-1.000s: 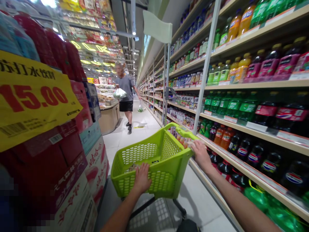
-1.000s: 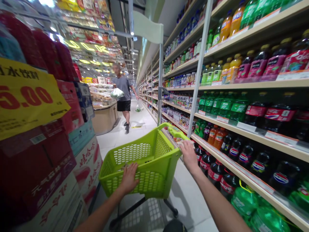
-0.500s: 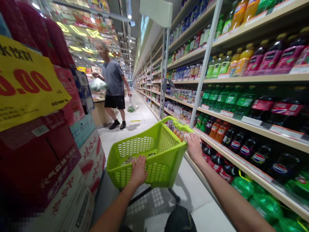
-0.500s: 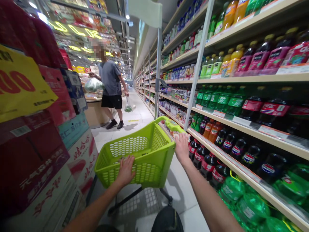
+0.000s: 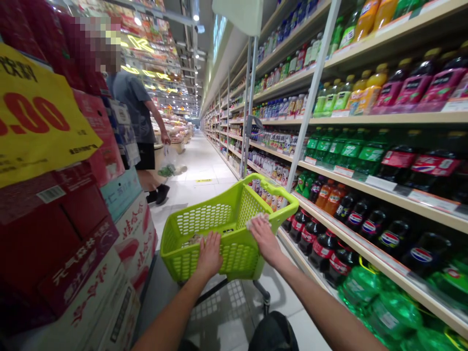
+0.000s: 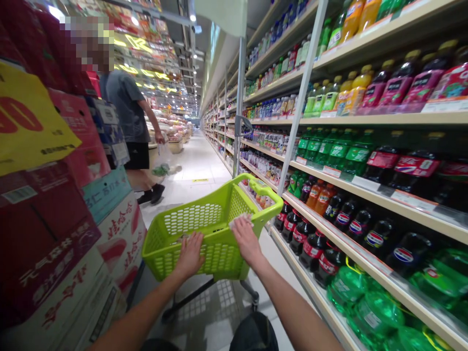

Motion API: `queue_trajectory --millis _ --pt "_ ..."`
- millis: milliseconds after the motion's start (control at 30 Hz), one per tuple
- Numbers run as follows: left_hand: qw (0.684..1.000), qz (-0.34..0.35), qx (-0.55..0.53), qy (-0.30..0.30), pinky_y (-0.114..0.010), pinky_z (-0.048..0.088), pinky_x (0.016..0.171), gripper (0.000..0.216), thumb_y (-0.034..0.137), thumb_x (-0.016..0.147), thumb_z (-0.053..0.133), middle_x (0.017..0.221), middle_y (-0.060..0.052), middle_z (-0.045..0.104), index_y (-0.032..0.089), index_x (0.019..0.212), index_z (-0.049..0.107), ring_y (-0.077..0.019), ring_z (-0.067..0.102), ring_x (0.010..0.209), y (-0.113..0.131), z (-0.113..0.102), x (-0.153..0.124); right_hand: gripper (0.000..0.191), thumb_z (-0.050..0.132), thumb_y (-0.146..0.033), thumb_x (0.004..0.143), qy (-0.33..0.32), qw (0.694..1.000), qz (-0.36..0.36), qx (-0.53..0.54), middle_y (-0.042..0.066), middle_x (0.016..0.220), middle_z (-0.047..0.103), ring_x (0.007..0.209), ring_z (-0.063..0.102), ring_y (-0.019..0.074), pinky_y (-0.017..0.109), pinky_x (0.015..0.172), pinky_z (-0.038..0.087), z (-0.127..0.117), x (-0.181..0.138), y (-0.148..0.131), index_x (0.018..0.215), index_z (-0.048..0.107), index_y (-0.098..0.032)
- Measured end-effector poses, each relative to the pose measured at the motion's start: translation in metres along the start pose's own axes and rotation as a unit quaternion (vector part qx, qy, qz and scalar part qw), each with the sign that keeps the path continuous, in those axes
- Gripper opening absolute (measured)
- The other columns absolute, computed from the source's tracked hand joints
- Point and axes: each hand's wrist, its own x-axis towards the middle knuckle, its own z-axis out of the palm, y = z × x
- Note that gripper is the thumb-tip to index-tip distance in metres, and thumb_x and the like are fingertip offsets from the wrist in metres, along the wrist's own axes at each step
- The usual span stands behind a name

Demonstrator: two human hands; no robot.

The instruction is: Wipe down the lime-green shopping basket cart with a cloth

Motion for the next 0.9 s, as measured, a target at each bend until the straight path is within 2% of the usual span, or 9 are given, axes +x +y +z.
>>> queue_trajectory --millis 67,200,267,433,500,600,667,800,900 --pt "1.000 0.006 -0.002 -0.008 -0.045 0.012 0.110 0.069 0.017 0.066 0.046 0.144 -0.010 0.030 0.009 0.134 0.031 -0.0235 0.018 0.135 -0.002 -0.002 -0.002 0.040 0.037 -0.005 0.083 -0.015 0.999 -0.036 0.013 0.009 0.132 0.048 0.133 0.023 0.0196 0.046 0.103 0.031 0.004 0.000 -0.007 0.117 0.054 -0.018" --pt "1.000 -0.012 0.016 0.019 -0.049 0.011 0.109 0.074 0.013 0.065 0.044 0.146 -0.009 0.023 0.013 0.137 0.027 -0.0241 0.015 0.136 -0.009 -0.001 -0.013 0.043 0.036 -0.003 0.082 0.023 0.995 0.093 -0.033 0.012 0.135 0.043 0.134 0.019 0.0232 0.051 0.103 0.028 -0.008 0.006 0.019 0.120 0.053 -0.017" --pt "0.999 -0.027 0.024 0.025 -0.052 0.010 0.108 0.077 0.012 0.064 0.044 0.148 -0.009 0.018 0.014 0.138 0.023 -0.0256 0.011 0.136 -0.010 0.001 -0.018 0.045 0.035 -0.002 0.080 0.039 0.991 0.122 -0.029 0.013 0.136 0.042 0.134 0.019 0.0232 0.051 0.105 0.027 -0.003 0.009 0.012 0.120 0.052 -0.015" --pt "0.999 -0.001 0.041 -0.002 -0.051 0.010 0.108 0.080 0.015 0.064 0.044 0.149 -0.008 0.013 0.012 0.139 0.018 -0.0252 0.008 0.137 -0.016 0.001 -0.022 0.042 0.037 -0.003 0.081 0.005 0.999 -0.019 0.049 0.011 0.130 0.049 0.134 0.022 0.0209 0.046 0.102 0.034 0.032 0.009 -0.052 0.117 0.055 -0.016" --pt "0.999 -0.005 0.042 -0.002 -0.050 0.010 0.109 0.078 0.014 0.065 0.042 0.148 -0.008 0.013 0.011 0.139 0.018 -0.0236 0.009 0.137 -0.023 0.000 -0.025 0.042 0.037 -0.004 0.082 0.008 0.998 -0.020 0.053 0.011 0.130 0.049 0.134 0.020 0.0208 0.047 0.102 0.034 0.031 0.008 -0.050 0.118 0.054 -0.016" --pt "0.998 -0.046 0.040 0.010 -0.050 0.010 0.109 0.077 0.015 0.066 0.040 0.148 -0.009 0.013 0.008 0.139 0.018 -0.0228 0.009 0.137 -0.034 0.001 -0.031 0.046 0.034 -0.002 0.081 0.051 0.996 0.066 0.040 0.012 0.134 0.044 0.135 0.016 0.0204 0.050 0.104 0.029 0.023 0.010 -0.027 0.121 0.052 -0.016" --pt "0.998 -0.051 0.037 0.016 -0.050 0.010 0.109 0.078 0.016 0.066 0.041 0.148 -0.009 0.013 0.008 0.139 0.017 -0.0232 0.009 0.137 -0.037 0.003 -0.033 0.048 0.033 0.000 0.080 0.074 0.991 0.101 0.040 0.012 0.136 0.041 0.136 0.014 0.0202 0.051 0.106 0.027 0.027 0.013 -0.030 0.122 0.051 -0.017" --pt "0.999 -0.037 0.025 0.016 -0.051 0.011 0.109 0.079 0.018 0.065 0.044 0.148 -0.009 0.013 0.008 0.139 0.018 -0.0237 0.009 0.137 -0.039 0.005 -0.033 0.043 0.036 -0.003 0.082 0.045 0.996 -0.002 0.081 0.010 0.131 0.048 0.135 0.017 0.0186 0.045 0.103 0.034 0.051 0.017 -0.076 0.119 0.053 -0.018" --pt "0.998 -0.043 0.022 0.026 -0.048 0.014 0.109 0.076 0.015 0.066 0.043 0.147 -0.010 0.018 0.009 0.138 0.021 -0.0232 0.012 0.136 -0.048 0.005 -0.036 0.040 0.037 -0.005 0.084 0.022 0.994 -0.037 0.100 0.010 0.131 0.049 0.135 0.018 0.0187 0.047 0.104 0.033 0.054 0.014 -0.076 0.118 0.054 -0.018"
